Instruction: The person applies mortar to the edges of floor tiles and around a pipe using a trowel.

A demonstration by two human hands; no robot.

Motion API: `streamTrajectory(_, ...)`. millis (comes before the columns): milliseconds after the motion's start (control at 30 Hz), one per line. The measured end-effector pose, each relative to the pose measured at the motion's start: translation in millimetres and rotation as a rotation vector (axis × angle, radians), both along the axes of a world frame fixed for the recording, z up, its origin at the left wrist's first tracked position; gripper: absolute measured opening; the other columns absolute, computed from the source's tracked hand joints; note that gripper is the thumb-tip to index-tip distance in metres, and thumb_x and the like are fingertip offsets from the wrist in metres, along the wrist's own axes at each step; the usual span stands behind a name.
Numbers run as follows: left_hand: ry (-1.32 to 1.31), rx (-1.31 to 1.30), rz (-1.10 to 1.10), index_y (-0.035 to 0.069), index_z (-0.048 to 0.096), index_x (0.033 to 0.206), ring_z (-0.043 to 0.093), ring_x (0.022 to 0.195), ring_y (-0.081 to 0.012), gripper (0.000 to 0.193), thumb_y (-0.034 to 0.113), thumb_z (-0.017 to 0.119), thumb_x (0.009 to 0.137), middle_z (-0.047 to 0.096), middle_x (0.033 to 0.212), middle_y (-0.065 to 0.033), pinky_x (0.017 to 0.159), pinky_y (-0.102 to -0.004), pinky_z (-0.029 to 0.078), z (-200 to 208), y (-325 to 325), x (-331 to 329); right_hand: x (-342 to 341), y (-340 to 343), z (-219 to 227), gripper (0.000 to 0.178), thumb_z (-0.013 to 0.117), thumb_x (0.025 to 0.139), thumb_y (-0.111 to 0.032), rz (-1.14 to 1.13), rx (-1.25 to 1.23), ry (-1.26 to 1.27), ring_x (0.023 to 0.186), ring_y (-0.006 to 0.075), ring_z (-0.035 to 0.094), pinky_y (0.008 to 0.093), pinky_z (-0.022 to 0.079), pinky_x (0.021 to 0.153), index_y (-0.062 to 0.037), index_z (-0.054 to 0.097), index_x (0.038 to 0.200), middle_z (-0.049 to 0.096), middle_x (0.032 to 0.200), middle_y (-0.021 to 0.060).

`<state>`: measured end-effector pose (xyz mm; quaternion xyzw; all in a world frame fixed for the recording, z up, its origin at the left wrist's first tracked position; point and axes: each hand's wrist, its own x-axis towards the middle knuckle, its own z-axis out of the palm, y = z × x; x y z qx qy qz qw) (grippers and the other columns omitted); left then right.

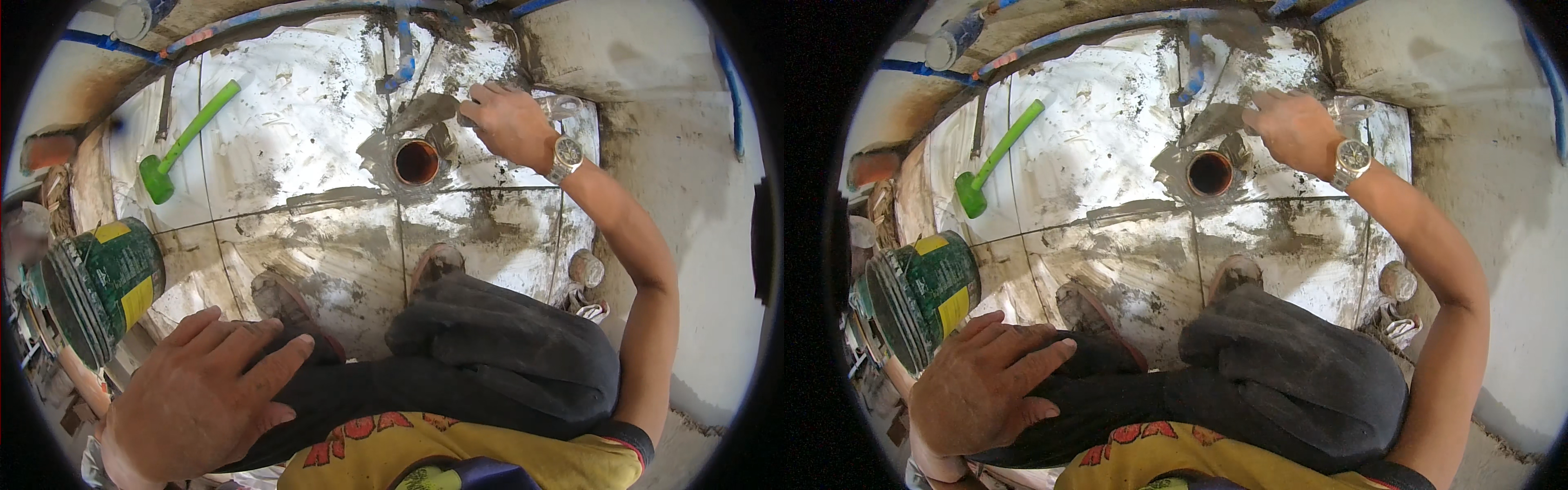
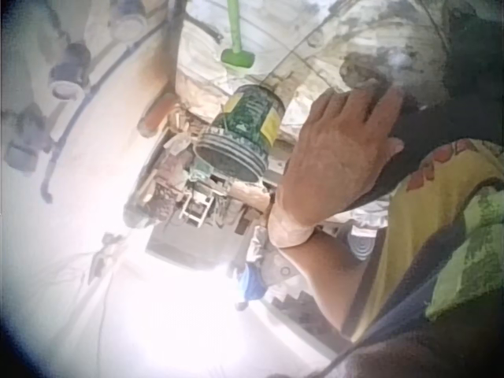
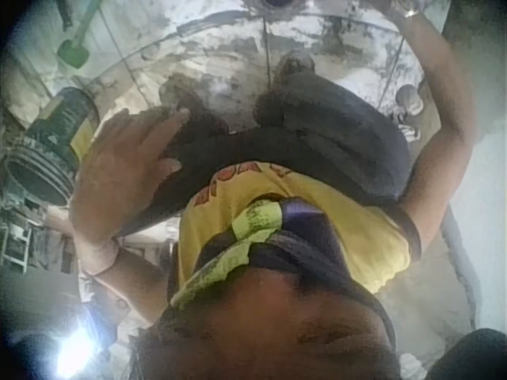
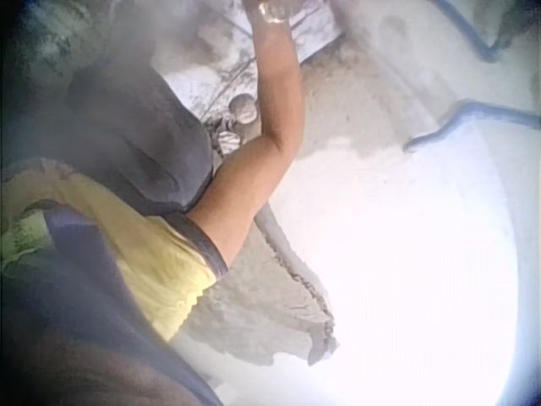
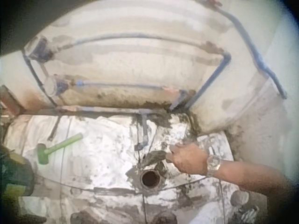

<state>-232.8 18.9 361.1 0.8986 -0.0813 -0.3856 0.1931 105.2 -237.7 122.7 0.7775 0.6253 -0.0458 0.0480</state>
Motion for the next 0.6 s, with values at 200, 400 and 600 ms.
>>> streamTrajectory(200, 0.013, 0.015, 0.011, 0.014, 0.069, 0.139, 0.071, 0.12, -0.0333, 0.067, 0.054, 0.076, 0.086, 0.073, 0.13, -0.0121, 0.112, -0.0509, 0.05, 0, -1, -2, 2, -4, 3, 0.017, 0.069, 0.086, -0.01, -0.063, 0.038, -0.052, 0.101, 0.0313, 0.071, 0.0458, 0.06, 0.08, -0.0075, 0.072, 0.104, 0.068, 0.102, 0.0127)
streamTrajectory(400, -0.007, 0.022, 0.0, 0.014, 0.07, 0.139, 0.071, 0.118, -0.0333, 0.068, 0.055, 0.076, 0.085, 0.073, 0.128, -0.0123, 0.111, -0.0507, 0.051, -1, -1, -1, 0, -13, -10, 0.017, 0.074, 0.085, -0.012, -0.059, 0.074, 0.031, 0.103, 0.0309, 0.071, 0.0445, 0.059, 0.079, -0.0098, 0.073, 0.102, 0.067, 0.103, 0.0103)
streamTrajectory(600, 0.003, 0.004, -0.006, 0.013, 0.07, 0.138, 0.072, 0.117, -0.033, 0.068, 0.054, 0.078, 0.084, 0.074, 0.127, -0.0125, 0.109, -0.0495, 0.051, -1, 0, 1, -10, -22, -6, 0.025, 0.079, 0.086, -0.016, -0.046, 0.018, 0.067, 0.102, 0.0312, 0.068, 0.0442, 0.058, 0.086, -0.0109, 0.069, 0.108, 0.063, 0.101, 0.0096)
